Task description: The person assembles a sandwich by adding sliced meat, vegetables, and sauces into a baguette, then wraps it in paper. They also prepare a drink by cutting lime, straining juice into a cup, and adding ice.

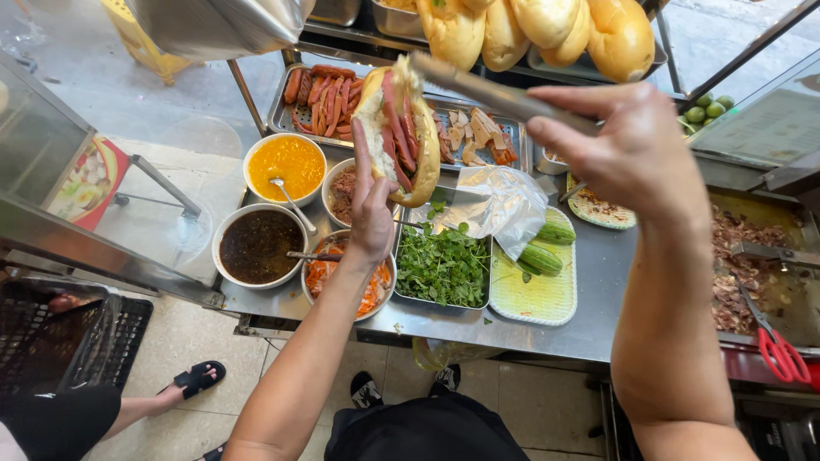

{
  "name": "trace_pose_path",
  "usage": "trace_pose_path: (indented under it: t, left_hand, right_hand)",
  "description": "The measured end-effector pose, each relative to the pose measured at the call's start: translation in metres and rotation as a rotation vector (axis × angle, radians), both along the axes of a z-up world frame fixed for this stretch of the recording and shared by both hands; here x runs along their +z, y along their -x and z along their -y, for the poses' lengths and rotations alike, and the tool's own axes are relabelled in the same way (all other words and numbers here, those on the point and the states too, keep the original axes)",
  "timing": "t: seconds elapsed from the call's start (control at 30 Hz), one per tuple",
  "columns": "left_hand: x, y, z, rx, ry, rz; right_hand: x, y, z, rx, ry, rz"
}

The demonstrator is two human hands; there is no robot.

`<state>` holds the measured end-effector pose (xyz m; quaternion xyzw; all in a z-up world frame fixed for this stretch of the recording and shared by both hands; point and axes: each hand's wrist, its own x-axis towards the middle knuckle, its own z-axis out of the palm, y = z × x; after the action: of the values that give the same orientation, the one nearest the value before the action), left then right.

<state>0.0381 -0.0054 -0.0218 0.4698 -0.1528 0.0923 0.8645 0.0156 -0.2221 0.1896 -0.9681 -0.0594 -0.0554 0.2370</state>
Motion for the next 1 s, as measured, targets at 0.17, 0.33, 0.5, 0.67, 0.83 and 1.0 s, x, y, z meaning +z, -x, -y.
trace_pose_path:
  t: [0.17,0.33,0.5,0.67,0.83,1.0]
  left_hand:
    - [-0.003,0.015,0.014,0.029,-0.072,0.017]
    - [-0.007,0.021,0.02,0.074,-0.094,0.014]
    - [-0.012,0.015,0.023,0.074,0.073,-0.03]
    - [-0.018,0.025,0.03,0.097,-0.089,-0.091]
    - [-0.023,0.042,0.039,0.125,-0.19,-0.016]
    - [-0.023,0.044,0.026,0.031,0.036,-0.133]
  right_hand:
    - [-0.039,0.017,-0.006,0.024,-0.016,0.109]
    - [-0.058,0.045,0.006,0.028,-0.055,0.058]
    - [-0.058,0.08,0.021,0.08,0.029,0.045]
    - [-0.066,0.078,0.021,0.074,-0.028,0.118]
    - [-0.074,0.073,0.013,0.013,0.043,0.086]
    - [-0.071,0.103,0.021,0.105,0.01,-0.004]
